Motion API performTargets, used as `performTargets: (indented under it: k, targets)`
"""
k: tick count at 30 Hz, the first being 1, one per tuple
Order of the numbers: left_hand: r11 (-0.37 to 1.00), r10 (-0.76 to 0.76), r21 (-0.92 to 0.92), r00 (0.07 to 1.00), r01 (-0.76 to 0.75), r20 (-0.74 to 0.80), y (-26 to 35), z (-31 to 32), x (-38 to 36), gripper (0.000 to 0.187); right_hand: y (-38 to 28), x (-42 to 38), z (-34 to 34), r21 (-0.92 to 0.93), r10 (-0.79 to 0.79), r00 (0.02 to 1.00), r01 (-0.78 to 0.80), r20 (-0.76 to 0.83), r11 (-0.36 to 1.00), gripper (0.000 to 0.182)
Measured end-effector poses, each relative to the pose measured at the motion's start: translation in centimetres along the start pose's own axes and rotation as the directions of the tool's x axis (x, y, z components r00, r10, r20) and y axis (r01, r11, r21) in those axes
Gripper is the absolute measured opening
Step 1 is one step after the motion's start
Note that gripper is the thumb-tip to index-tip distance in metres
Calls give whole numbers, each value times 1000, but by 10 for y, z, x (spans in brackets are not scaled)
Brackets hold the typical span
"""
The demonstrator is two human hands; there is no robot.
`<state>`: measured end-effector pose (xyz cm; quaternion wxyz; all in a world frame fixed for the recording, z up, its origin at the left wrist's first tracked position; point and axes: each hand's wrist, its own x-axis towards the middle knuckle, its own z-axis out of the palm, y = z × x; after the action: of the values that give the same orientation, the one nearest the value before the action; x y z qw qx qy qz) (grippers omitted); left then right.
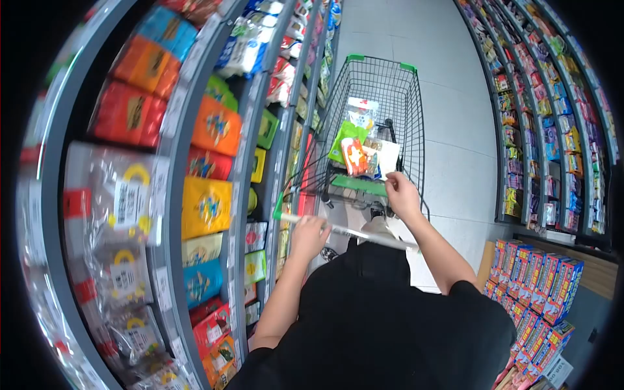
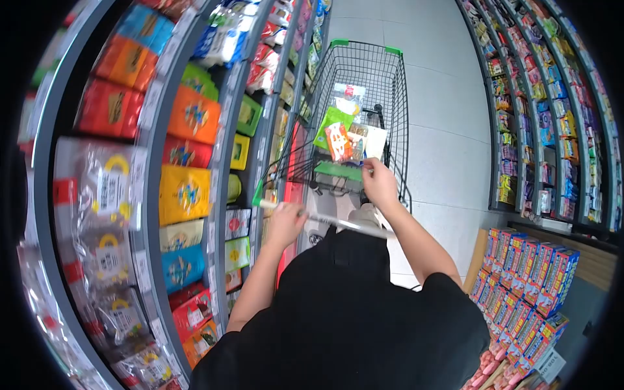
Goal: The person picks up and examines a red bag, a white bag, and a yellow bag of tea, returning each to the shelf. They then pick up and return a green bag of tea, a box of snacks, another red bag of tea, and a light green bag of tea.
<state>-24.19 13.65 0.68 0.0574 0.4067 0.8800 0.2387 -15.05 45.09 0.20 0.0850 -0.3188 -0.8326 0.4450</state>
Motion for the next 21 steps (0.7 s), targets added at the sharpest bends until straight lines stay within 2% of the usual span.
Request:
performTargets:
  k: [1,3,4,6,7,9,10,11,12,13,15,16,18,21]
  targets:
    - [1000,6,6,1000,-6,10,-1,15,8,21,28,21,-2,-38,79,997,-79,-3,996,31]
    - [983,-115,165,968,79,223,1,39,20,32,69,66,1,-10,156,987,-156,30,988,34]
    - [982,-117,174,964,76,241,11,43,31,32,85,86,7,6,224,972,-225,69,974,36]
    - [940,-285,302,849,157,445,31,52,42,41,110,129,34,16,219,974,-220,51,975,37]
    - [938,-295,308,835,160,465,31,59,38,41,119,150,54,16,198,980,-198,27,980,38]
    - [958,-231,238,924,161,303,28,75,25,36,140,199,108,213,290,956,-295,53,932,40]
    - [955,-244,241,916,171,318,30,81,21,36,142,225,124,203,325,945,-326,39,923,40]
    - [962,-204,229,949,148,241,33,86,16,31,147,250,138,192,359,933,-357,27,914,41]
    - [968,-162,219,974,125,157,35,92,12,27,159,278,150,159,430,902,-429,26,889,43]
    - [965,-176,223,970,138,165,38,95,8,27,175,307,164,124,496,868,-495,22,860,44]
    - [962,-179,242,957,123,227,46,96,6,19,251,352,207,6,497,866,-498,-60,867,47]
    - [961,-192,242,953,134,235,51,96,6,19,262,364,205,-48,560,828,-560,-6,827,48]
    - [981,-137,152,986,121,98,59,97,10,15,291,391,208,-177,673,737,-654,71,735,55]
    - [984,-79,168,992,62,96,59,98,9,15,297,416,218,-276,662,737,-614,136,740,55]
